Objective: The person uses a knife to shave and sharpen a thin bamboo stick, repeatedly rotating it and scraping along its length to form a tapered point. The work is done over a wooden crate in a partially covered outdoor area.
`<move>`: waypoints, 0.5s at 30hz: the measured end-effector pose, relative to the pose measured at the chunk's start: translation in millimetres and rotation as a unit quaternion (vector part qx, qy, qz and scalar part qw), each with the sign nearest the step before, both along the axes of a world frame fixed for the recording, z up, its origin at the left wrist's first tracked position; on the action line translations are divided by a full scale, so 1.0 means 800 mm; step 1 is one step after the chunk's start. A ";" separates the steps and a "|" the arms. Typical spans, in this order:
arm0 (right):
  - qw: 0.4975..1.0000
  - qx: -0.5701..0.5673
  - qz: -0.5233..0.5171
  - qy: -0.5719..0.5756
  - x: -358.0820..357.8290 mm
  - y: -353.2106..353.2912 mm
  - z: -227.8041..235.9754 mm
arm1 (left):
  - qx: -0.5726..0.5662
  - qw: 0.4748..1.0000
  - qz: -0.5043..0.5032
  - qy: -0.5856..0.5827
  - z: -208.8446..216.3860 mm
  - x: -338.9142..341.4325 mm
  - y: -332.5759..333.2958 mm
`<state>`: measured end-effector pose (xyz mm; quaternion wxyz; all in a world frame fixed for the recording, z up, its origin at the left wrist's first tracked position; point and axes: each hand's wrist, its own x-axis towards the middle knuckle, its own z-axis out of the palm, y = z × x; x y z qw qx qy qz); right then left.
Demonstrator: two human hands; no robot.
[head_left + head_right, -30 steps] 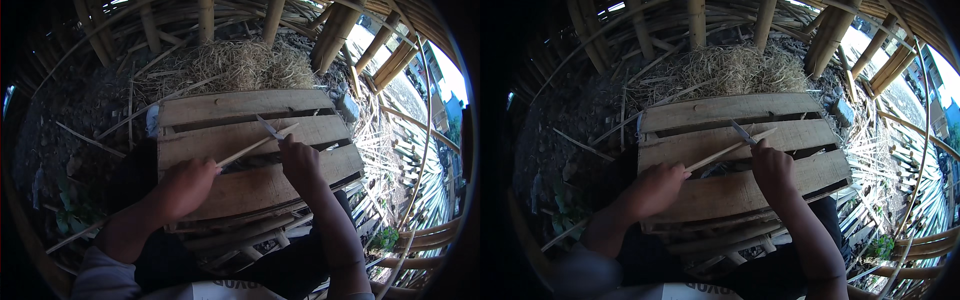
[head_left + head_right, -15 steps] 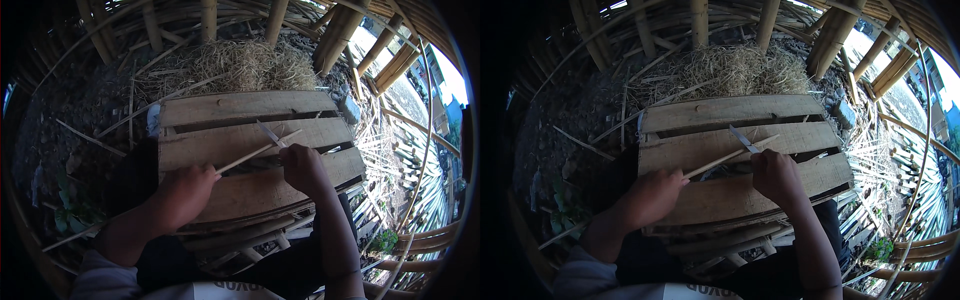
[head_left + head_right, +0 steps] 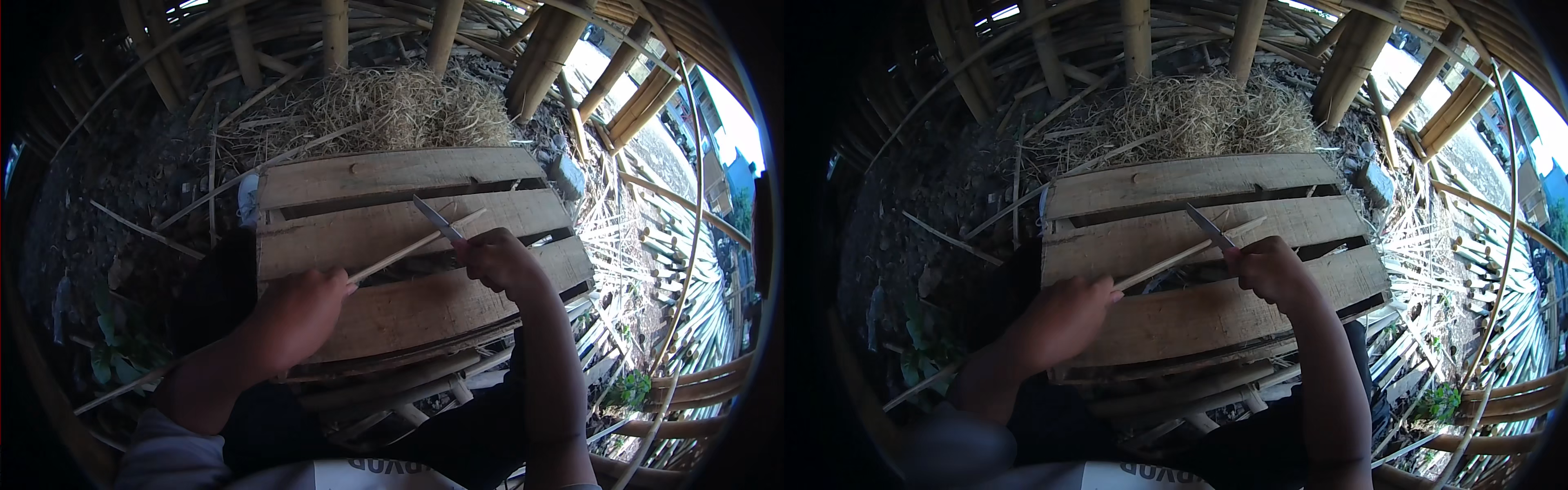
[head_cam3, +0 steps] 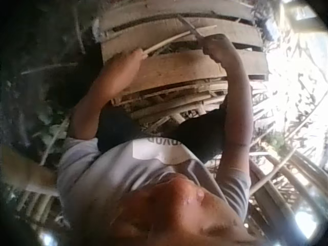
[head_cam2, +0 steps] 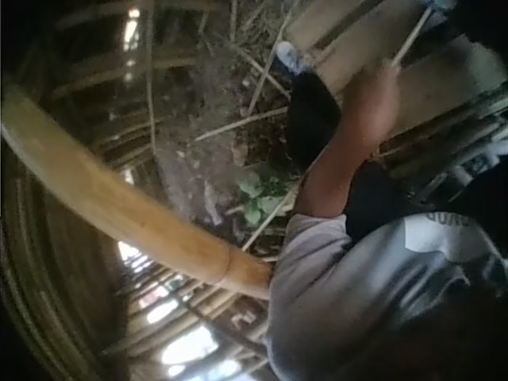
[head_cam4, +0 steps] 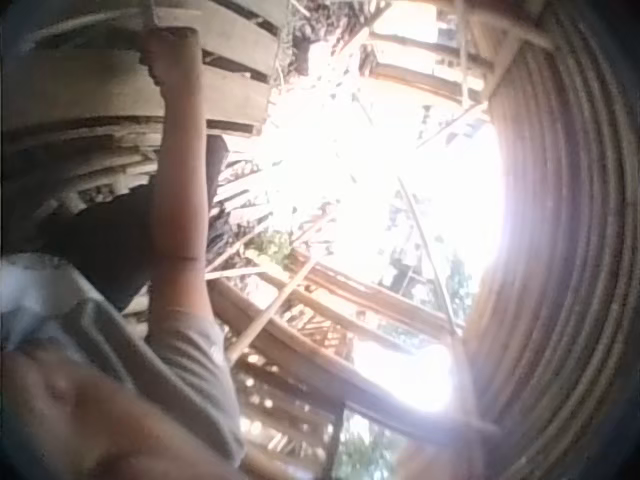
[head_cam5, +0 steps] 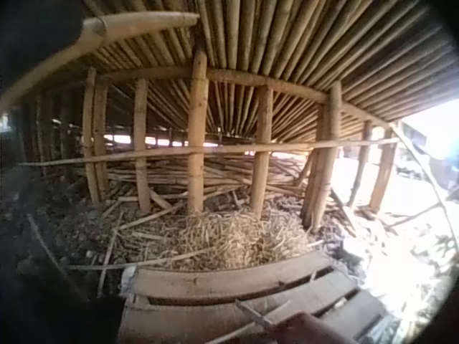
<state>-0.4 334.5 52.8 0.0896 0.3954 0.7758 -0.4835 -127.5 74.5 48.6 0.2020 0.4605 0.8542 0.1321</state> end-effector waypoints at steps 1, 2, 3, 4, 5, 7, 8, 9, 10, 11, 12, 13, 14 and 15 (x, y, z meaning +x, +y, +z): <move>1.000 0.031 -0.001 0.002 -0.001 -0.002 -0.002 | 0.000 1.000 -0.001 -0.001 0.000 0.000 0.000; 0.998 0.062 -0.002 0.003 -0.002 -0.003 -0.005 | 0.000 1.000 -0.001 -0.002 0.001 0.000 0.001; 0.997 0.080 -0.002 0.014 -0.002 -0.002 -0.009 | -0.001 1.000 -0.001 -0.004 0.001 0.000 0.001; 0.995 0.098 -0.002 0.024 -0.002 -0.001 -0.014 | 0.003 1.000 -0.001 -0.001 0.000 0.000 0.002; 0.993 0.116 -0.002 0.034 -0.002 0.000 -0.020 | 0.007 1.000 -0.002 0.001 -0.002 0.000 0.002; 0.986 0.167 0.008 0.031 -0.003 0.002 -0.032 | 0.006 1.000 -0.007 0.005 -0.002 -0.001 0.003; 0.981 0.192 0.013 0.029 -0.004 0.002 -0.034 | 0.002 1.000 -0.011 0.007 -0.001 -0.001 0.003; 0.979 0.202 0.013 0.024 -0.003 0.002 -0.033 | -0.002 1.000 -0.016 0.009 0.000 -0.001 0.003; 0.977 0.211 0.013 0.019 -0.004 -0.002 -0.028 | -0.005 1.000 -0.015 0.010 -0.001 -0.001 0.003; 0.975 0.221 0.014 0.014 -0.006 -0.007 -0.024 | -0.007 1.000 -0.014 0.011 -0.001 -0.001 0.003; 0.971 0.237 0.012 0.017 -0.007 -0.010 -0.024 | -0.009 1.000 -0.013 0.013 -0.001 -0.002 0.003; 0.967 0.254 0.010 0.019 -0.007 -0.013 -0.023 | -0.007 1.000 -0.013 0.014 -0.001 -0.002 0.002; 0.962 0.270 0.008 0.022 -0.007 -0.016 -0.023 | -0.005 1.000 -0.014 0.015 -0.001 -0.002 0.002; 0.961 0.274 0.003 0.019 -0.008 -0.020 -0.019 | -0.003 1.000 -0.014 0.016 -0.002 -0.002 0.001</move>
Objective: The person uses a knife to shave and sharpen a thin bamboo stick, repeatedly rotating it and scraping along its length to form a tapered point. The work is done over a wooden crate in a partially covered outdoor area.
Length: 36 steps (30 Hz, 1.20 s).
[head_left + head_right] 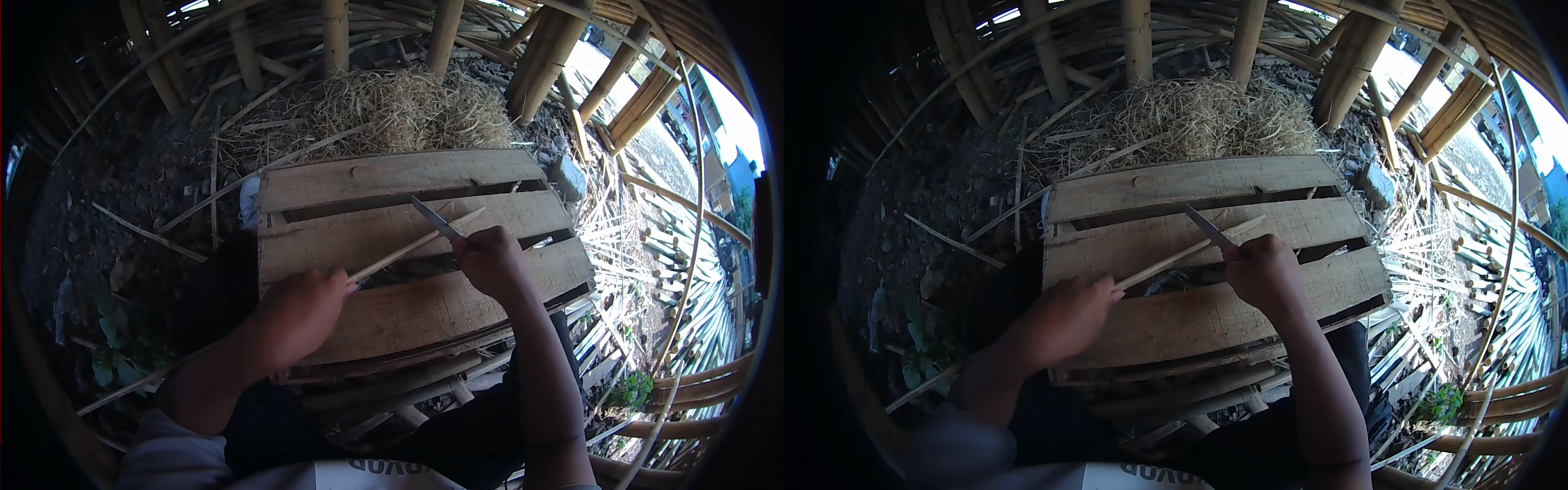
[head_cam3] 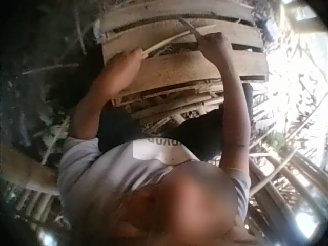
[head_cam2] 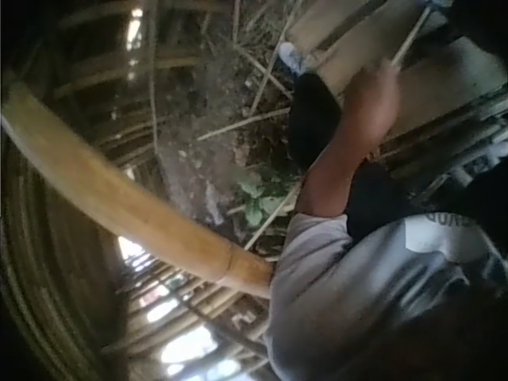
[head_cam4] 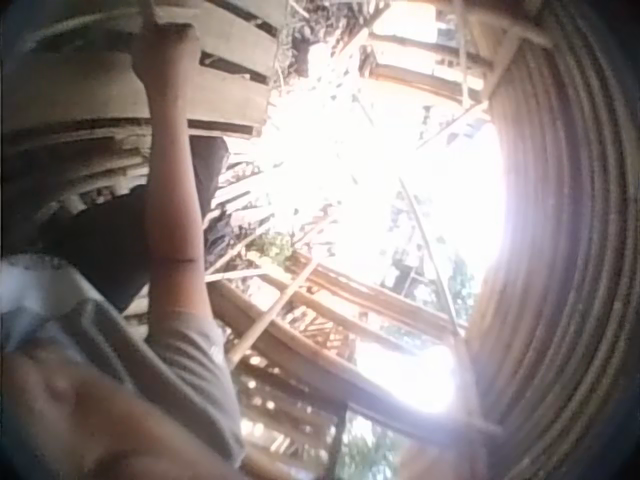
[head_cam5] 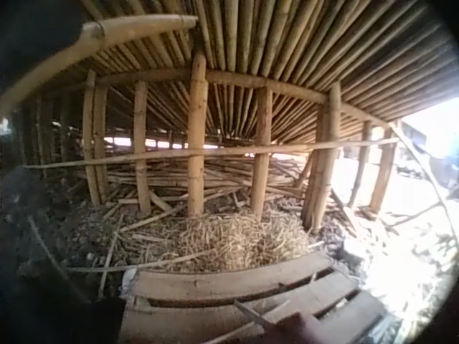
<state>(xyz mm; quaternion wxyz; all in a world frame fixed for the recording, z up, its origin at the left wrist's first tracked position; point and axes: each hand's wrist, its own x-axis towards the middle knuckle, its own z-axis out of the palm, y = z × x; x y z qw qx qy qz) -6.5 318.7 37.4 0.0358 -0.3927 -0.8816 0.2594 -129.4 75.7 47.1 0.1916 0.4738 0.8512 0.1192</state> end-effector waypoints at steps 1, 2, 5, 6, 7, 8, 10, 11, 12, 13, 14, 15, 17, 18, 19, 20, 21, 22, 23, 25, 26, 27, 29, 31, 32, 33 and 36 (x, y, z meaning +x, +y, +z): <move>1.000 0.004 -0.006 -0.001 0.000 -0.004 0.005 | 0.008 1.000 0.002 0.003 -0.001 0.000 0.000; 1.000 0.009 -0.011 -0.002 0.000 -0.006 0.007 | 0.016 1.000 0.005 0.006 -0.002 0.001 -0.001; 0.999 0.035 -0.010 0.017 0.002 -0.007 0.003 | 0.024 1.000 0.006 0.012 -0.002 0.001 -0.001; 0.999 0.046 -0.007 0.022 0.002 -0.008 0.002 | 0.024 1.000 0.005 0.013 -0.002 0.001 -0.002; 0.998 0.057 -0.004 0.027 0.003 -0.009 0.002 | 0.024 1.000 0.006 0.009 -0.001 0.001 -0.002; 0.997 0.068 0.000 0.031 0.004 -0.010 0.002 | 0.024 1.000 0.007 0.006 0.000 0.001 -0.002; 0.996 0.081 0.007 0.038 0.005 -0.013 0.003 | 0.022 1.000 0.008 0.003 0.000 0.001 -0.002; 0.995 0.087 0.011 0.041 0.005 -0.014 0.003 | 0.019 1.000 0.008 0.002 -0.001 0.001 -0.002; 0.996 0.082 0.009 0.038 0.004 -0.014 0.003 | 0.016 1.000 0.008 0.002 -0.001 0.001 -0.003; 0.996 0.078 0.006 0.034 0.004 -0.013 0.004 | 0.014 1.000 0.009 -0.003 0.000 0.001 -0.003; 0.997 0.073 0.003 0.030 0.004 -0.012 0.004 | 0.013 1.000 0.010 -0.007 0.001 0.001 -0.002; 0.999 0.038 0.014 0.025 0.004 -0.006 -0.002 | 0.011 1.000 0.011 -0.012 0.002 0.002 -0.002; 0.999 -0.030 0.034 0.016 0.007 0.011 -0.012 | 0.005 1.000 0.010 -0.011 0.004 0.003 -0.002; 0.990 -0.135 0.036 0.004 0.012 0.020 -0.009 | 0.002 1.000 0.010 -0.010 0.004 0.003 -0.002; 0.970 -0.239 0.040 -0.007 0.011 0.025 0.006 | 0.000 1.000 0.010 -0.008 0.004 0.003 -0.004; 0.939 -0.340 0.042 -0.019 0.011 0.030 0.016 | -0.001 1.000 0.008 -0.007 0.003 0.002 -0.004; 0.927 -0.369 0.061 -0.020 0.009 0.036 0.017 | -0.001 1.000 0.006 -0.006 0.003 0.002 -0.004; 0.914 -0.397 0.079 -0.020 0.009 0.043 0.018 | -0.003 1.000 0.007 -0.004 0.003 0.003 -0.004; 0.900 -0.424 0.098 -0.020 0.009 0.046 0.018 | -0.005 1.000 0.008 -0.002 0.003 0.003 -0.003; 0.898 -0.432 0.084 -0.018 0.004 0.043 0.015 | -0.003 1.000 0.008 0.000 0.002 0.003 -0.004; 0.896 -0.436 0.077 -0.017 0.002 0.043 0.013 | 0.001 1.000 0.007 0.000 0.000 0.002 -0.004; 0.869 -0.491 0.063 0.000 0.002 0.049 0.004 | 0.005 1.000 0.006 -0.001 0.000 0.001 -0.004; 0.804 -0.593 0.034 0.034 0.002 0.058 -0.007 | 0.000 1.000 0.007 0.000 0.000 0.002 -0.005; 0.859 -0.511 0.037 0.018 0.003 0.056 -0.007 | -0.004 1.000 0.008 -0.005 0.000 0.001 -0.006; 0.882 -0.469 0.039 0.009 0.001 0.051 -0.005 | -0.006 1.000 0.009 -0.009 0.000 0.000 -0.006; 0.911 -0.409 0.048 -0.007 -0.001 0.043 -0.001 | -0.007 1.000 0.009 -0.014 0.000 0.000 -0.007; 0.962 -0.261 0.064 -0.050 -0.007 0.024 0.012 | -0.011 0.999 0.018 -0.029 0.001 -0.002 -0.007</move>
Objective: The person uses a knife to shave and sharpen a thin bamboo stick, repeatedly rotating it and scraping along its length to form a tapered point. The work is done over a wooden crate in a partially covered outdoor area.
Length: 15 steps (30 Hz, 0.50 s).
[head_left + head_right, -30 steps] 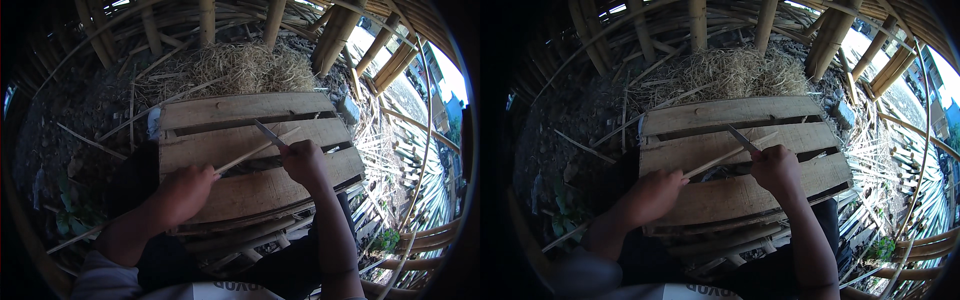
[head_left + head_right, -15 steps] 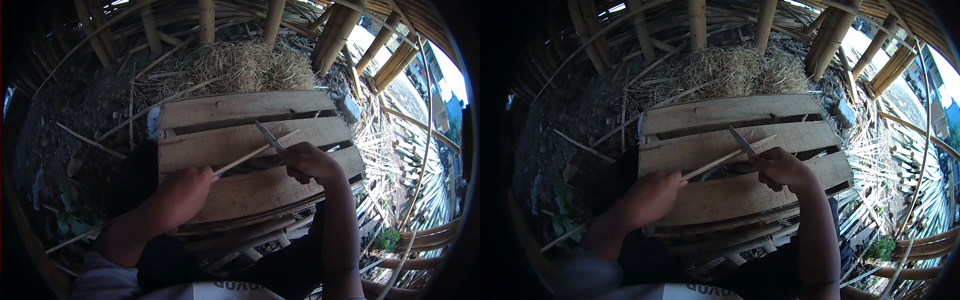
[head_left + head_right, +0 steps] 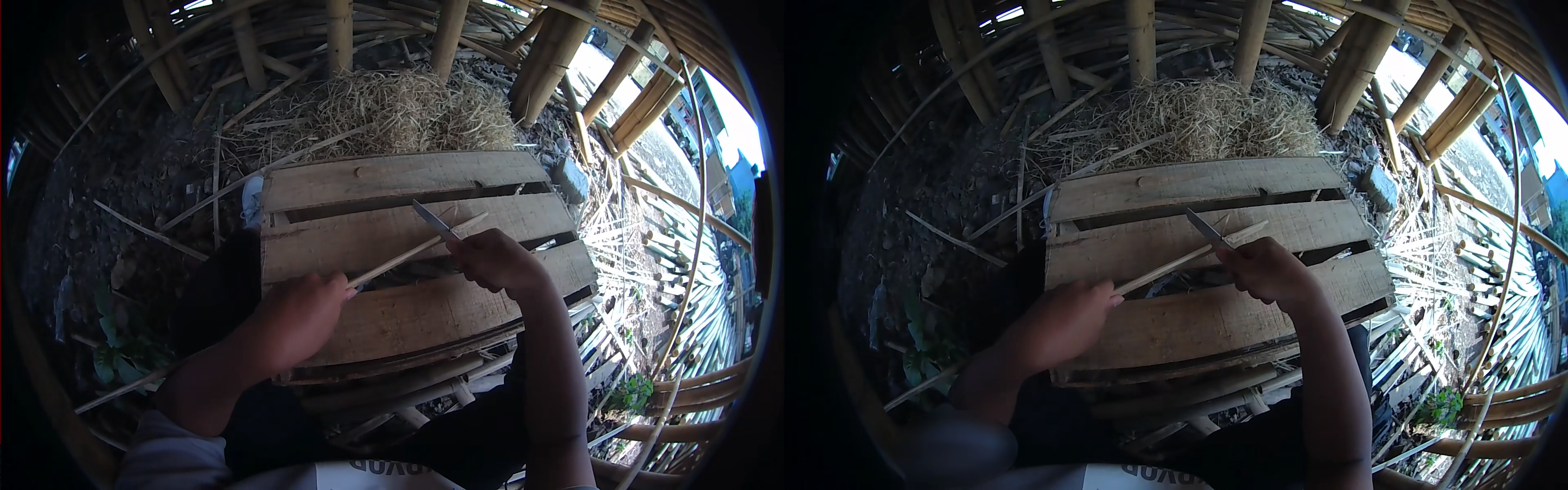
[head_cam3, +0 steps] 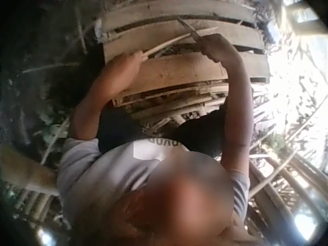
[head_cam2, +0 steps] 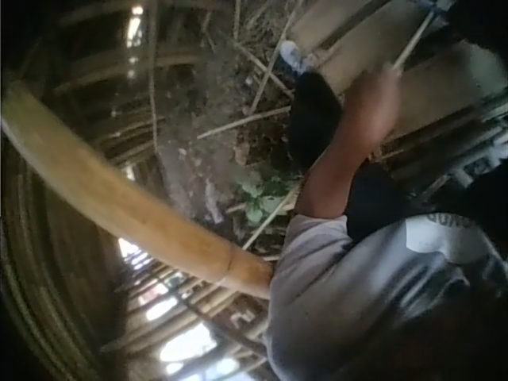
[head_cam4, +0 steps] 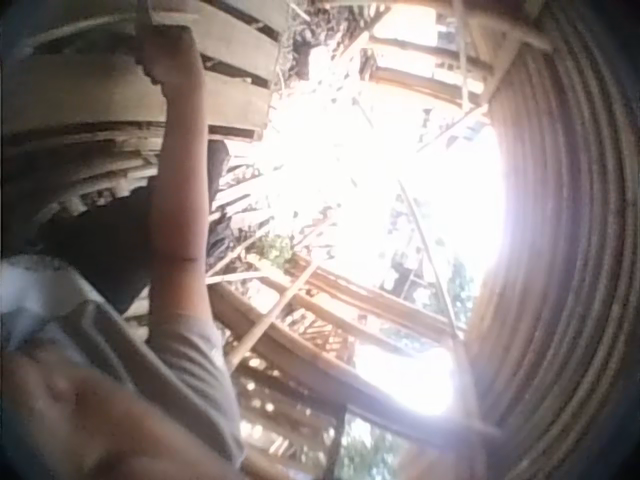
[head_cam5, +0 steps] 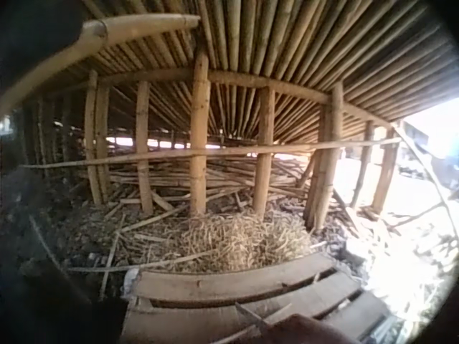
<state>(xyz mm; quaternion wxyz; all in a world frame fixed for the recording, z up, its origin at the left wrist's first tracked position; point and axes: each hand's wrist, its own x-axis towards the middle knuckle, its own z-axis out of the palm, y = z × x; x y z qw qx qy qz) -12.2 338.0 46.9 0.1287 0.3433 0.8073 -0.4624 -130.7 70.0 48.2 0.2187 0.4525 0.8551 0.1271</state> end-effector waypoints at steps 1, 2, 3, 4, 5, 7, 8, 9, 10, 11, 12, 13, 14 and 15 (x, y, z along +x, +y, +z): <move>1.000 0.024 -0.001 -0.012 0.000 -0.002 0.001 | 0.000 1.000 -0.002 -0.002 -0.001 0.000 0.001; 0.999 0.047 -0.003 -0.025 0.001 -0.003 0.001 | 0.000 1.000 -0.004 -0.005 -0.002 0.000 0.002; 0.998 0.065 0.000 -0.012 0.002 -0.003 -0.002 | -0.001 1.000 -0.005 -0.007 -0.003 -0.001 0.003; 0.997 0.083 0.005 0.002 0.002 -0.003 -0.007 | -0.001 1.000 -0.004 -0.007 -0.002 0.000 0.002; 0.995 0.100 0.009 0.017 0.002 -0.004 -0.009 | -0.002 1.000 -0.002 -0.006 -0.001 0.000 0.001; 0.992 0.127 0.010 0.018 0.002 -0.005 -0.010 | -0.001 1.000 -0.001 -0.010 0.000 0.000 0.001; 0.990 0.141 0.010 0.018 0.001 -0.006 -0.010 | -0.001 1.000 -0.002 -0.014 0.000 0.000 0.001; 0.975 0.217 0.011 0.039 0.003 -0.009 -0.014 | 0.000 1.000 -0.002 -0.017 0.001 0.001 0.001; 0.954 0.292 0.010 0.060 0.007 -0.013 -0.019 | -0.004 1.000 -0.004 -0.011 0.002 0.001 0.002; 0.927 0.366 0.010 0.080 0.009 -0.014 -0.024 | -0.009 1.000 -0.007 -0.004 0.004 0.002 0.003; 0.937 0.338 0.001 0.086 0.007 -0.009 -0.028 | -0.013 1.000 -0.009 0.002 0.005 0.003 0.004; 0.946 0.310 -0.008 0.092 0.006 -0.001 -0.032 | -0.017 1.000 -0.008 0.002 0.006 0.003 0.004; 0.955 0.281 -0.016 0.099 0.006 0.006 -0.034 | -0.020 1.000 -0.006 0.001 0.007 0.003 0.004; 0.956 0.259 -0.035 0.134 0.007 0.014 -0.034 | -0.023 1.000 -0.004 0.001 0.008 0.003 0.004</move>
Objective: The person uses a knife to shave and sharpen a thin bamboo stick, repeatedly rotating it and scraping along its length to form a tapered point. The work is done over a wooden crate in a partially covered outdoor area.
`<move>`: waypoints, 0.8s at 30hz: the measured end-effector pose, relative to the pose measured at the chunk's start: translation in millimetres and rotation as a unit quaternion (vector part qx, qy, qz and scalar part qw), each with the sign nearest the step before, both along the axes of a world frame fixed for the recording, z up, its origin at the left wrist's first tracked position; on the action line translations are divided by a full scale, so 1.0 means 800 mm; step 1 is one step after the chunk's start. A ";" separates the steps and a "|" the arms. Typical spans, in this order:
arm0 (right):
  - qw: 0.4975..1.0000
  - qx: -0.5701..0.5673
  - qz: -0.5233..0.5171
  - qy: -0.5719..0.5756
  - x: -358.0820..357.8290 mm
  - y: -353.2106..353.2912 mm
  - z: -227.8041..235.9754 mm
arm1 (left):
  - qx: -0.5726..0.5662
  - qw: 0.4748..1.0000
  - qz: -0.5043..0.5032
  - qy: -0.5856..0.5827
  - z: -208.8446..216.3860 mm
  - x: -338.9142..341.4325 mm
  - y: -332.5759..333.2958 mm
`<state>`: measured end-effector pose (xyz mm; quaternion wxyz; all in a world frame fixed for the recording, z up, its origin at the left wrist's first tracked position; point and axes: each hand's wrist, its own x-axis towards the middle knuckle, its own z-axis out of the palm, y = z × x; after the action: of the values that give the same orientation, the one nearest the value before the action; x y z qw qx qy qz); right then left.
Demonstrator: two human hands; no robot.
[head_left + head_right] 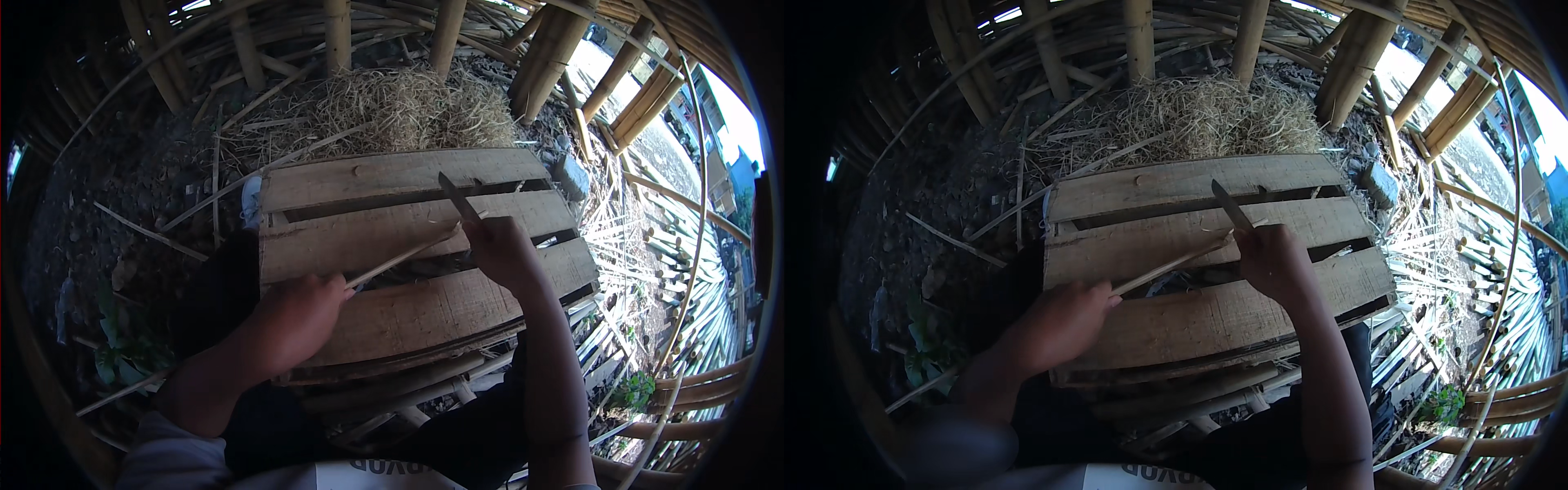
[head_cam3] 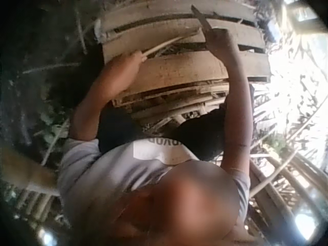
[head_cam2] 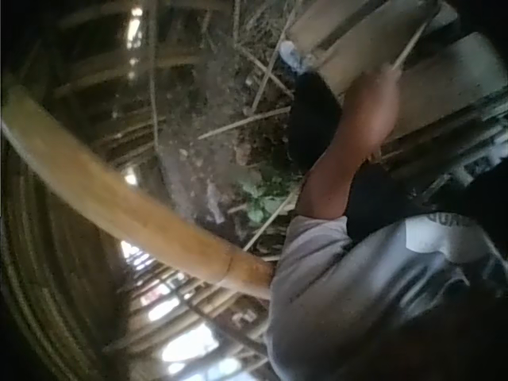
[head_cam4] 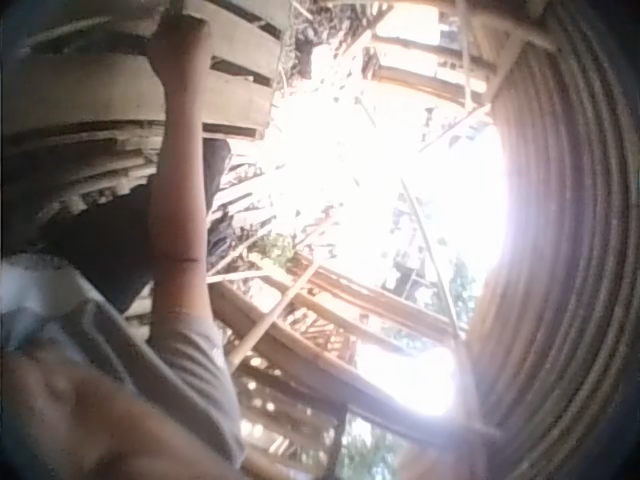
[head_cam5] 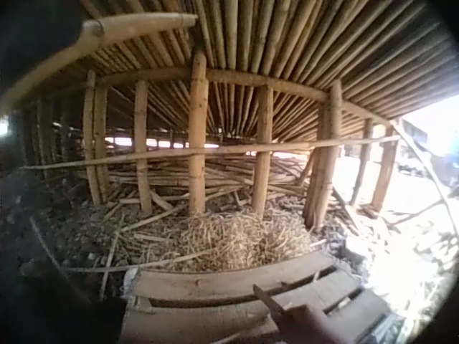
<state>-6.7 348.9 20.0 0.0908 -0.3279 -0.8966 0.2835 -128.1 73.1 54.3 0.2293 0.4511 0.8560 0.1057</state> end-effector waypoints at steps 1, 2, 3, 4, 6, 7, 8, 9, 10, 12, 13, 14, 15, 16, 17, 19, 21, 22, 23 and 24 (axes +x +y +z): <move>0.999 -0.021 -0.007 0.039 0.001 0.008 0.003 | 0.005 1.000 -0.002 0.005 -0.001 0.000 -0.001; 0.996 -0.041 -0.013 0.078 0.000 0.011 0.006 | 0.009 1.000 -0.004 0.010 -0.002 0.000 -0.003; 0.987 -0.074 -0.041 0.137 0.001 0.011 0.008 | 0.014 1.000 -0.005 0.015 -0.003 0.000 -0.004; 0.989 -0.040 -0.031 0.137 0.001 0.010 0.010 | 0.014 1.000 -0.005 0.014 -0.005 0.000 -0.003; 0.990 0.029 -0.011 0.136 0.000 0.006 0.012 | 0.014 1.000 -0.005 0.012 -0.008 -0.001 -0.001; 0.993 0.000 -0.009 0.118 -0.003 0.002 0.010 | 0.014 1.000 -0.005 0.013 -0.008 -0.001 -0.002; 0.995 -0.028 -0.007 0.100 -0.007 -0.002 0.006 | 0.015 1.000 -0.005 0.015 -0.007 0.000 -0.003; 0.995 -0.057 -0.005 0.082 -0.011 -0.004 0.002 | 0.016 1.000 -0.005 0.016 -0.007 0.000 -0.004; 0.996 -0.040 -0.004 0.083 -0.013 -0.004 -0.001 | 0.016 1.000 -0.007 0.020 -0.009 0.000 -0.003; 0.996 -0.006 -0.001 0.085 -0.016 -0.002 -0.008 | 0.017 0.999 -0.012 0.026 -0.012 0.000 -0.002; 0.996 -0.010 0.003 0.094 -0.018 -0.002 -0.010 | 0.015 0.999 -0.010 0.028 -0.011 0.000 -0.003; 0.995 -0.013 0.007 0.103 -0.020 -0.003 -0.012 | 0.013 0.999 -0.009 0.030 -0.009 0.000 -0.002; 0.994 -0.017 0.011 0.111 -0.022 -0.003 -0.013 | 0.012 0.999 -0.007 0.032 -0.008 0.000 -0.003; 0.994 -0.025 0.013 0.106 -0.023 -0.004 -0.013 | 0.014 0.999 -0.009 0.034 -0.009 0.000 -0.003; 0.994 -0.034 0.015 0.101 -0.023 -0.004 -0.014 | 0.017 0.999 -0.011 0.036 -0.010 0.000 -0.004; 0.992 -0.061 0.021 0.109 -0.022 -0.001 -0.019 | 0.021 0.999 -0.014 0.036 -0.012 -0.001 -0.004; 0.986 -0.096 0.028 0.135 -0.019 0.009 -0.032 | 0.024 0.999 -0.018 0.032 -0.013 -0.001 -0.002; 0.983 -0.111 0.015 0.144 -0.021 0.005 -0.027 | 0.028 0.999 -0.012 0.029 -0.012 -0.001 -0.003; 0.980 -0.126 0.002 0.154 -0.023 -0.002 -0.020 | 0.033 0.999 -0.006 0.026 -0.010 -0.001 -0.004; 0.977 -0.141 -0.010 0.163 -0.026 -0.007 -0.017 | 0.038 0.999 0.001 0.024 -0.008 -0.001 -0.005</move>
<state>-27.4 343.4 6.8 0.1915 -0.2957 -0.8176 0.4554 -129.3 69.3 47.5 0.1917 0.4610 0.8570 0.1274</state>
